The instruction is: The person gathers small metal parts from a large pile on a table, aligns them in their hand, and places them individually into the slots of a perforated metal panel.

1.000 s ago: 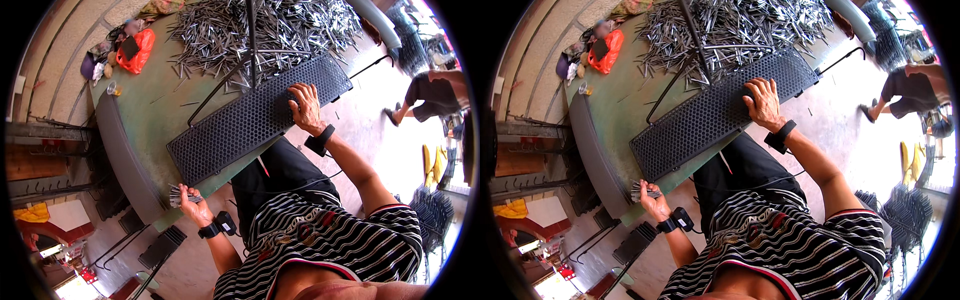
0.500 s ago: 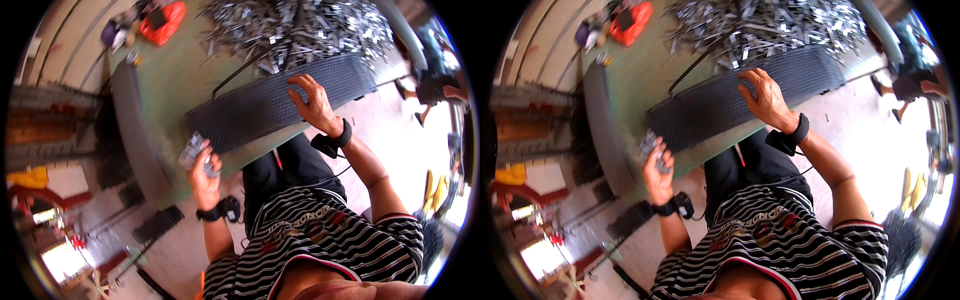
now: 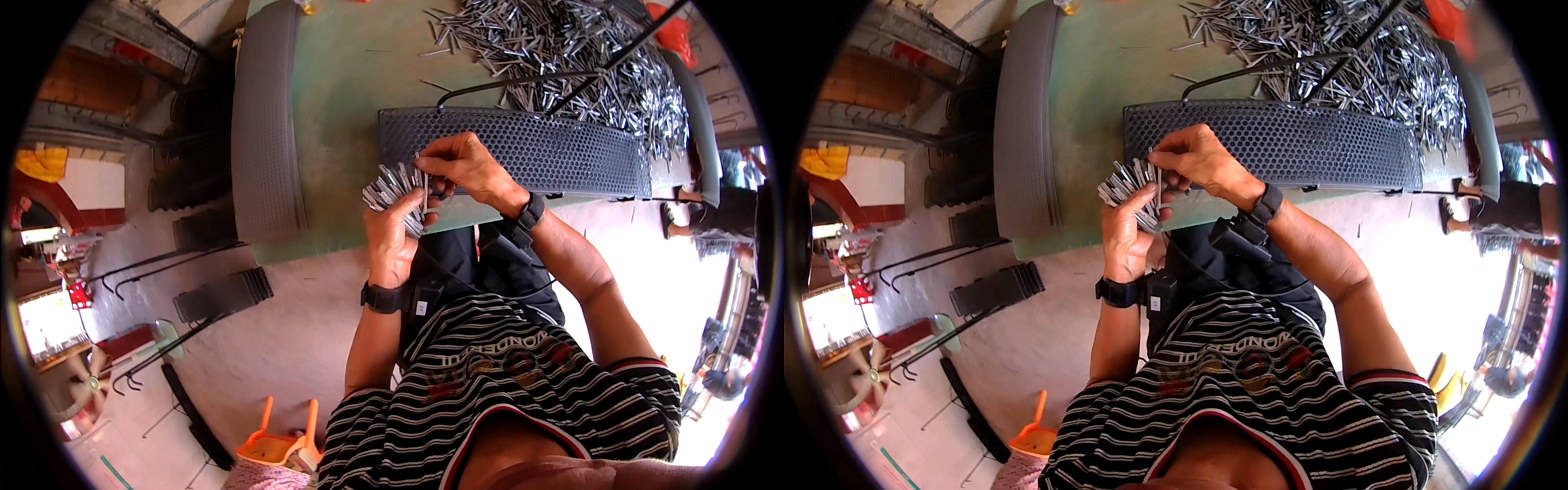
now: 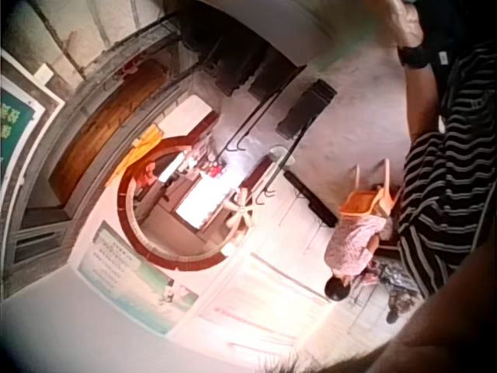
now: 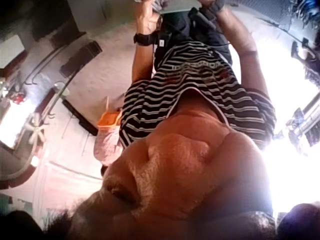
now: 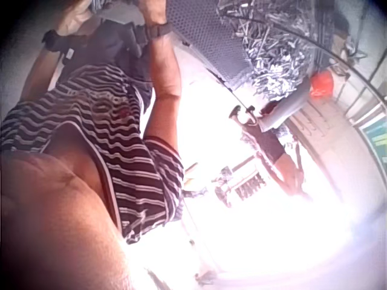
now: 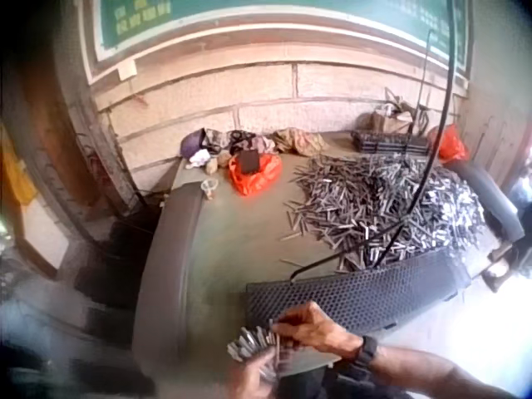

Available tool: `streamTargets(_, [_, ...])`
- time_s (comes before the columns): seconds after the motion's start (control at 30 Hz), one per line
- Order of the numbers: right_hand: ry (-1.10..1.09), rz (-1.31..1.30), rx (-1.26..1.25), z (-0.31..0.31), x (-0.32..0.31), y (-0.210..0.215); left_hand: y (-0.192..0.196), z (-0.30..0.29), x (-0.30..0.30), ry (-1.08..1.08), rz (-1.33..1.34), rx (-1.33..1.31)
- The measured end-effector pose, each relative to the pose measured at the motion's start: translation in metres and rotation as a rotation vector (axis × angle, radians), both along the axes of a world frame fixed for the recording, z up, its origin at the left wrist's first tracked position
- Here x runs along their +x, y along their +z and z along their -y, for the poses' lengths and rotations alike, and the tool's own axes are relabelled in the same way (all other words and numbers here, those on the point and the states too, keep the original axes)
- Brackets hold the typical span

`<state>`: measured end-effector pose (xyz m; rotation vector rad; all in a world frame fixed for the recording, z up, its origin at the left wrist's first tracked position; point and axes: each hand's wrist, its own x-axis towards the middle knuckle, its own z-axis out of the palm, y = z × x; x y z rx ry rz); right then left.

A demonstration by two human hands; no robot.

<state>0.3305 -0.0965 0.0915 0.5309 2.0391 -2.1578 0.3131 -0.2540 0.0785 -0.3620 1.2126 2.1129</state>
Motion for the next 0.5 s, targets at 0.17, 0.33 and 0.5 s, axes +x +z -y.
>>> streamTargets(0.17, [-0.053,0.043,-0.093,0.011,0.0,-0.007,-0.009,0.006,-0.002,0.036,-0.019,0.004])
streamTargets(0.33, [-0.206,-0.15,0.032,0.005,-0.007,-0.003,-0.018,0.015,-0.009,0.136,-0.011,-0.045])
streamTargets(0.5, [-0.368,-0.39,0.405,-0.005,-0.032,0.007,-0.028,0.023,-0.017,0.149,-0.012,-0.029])
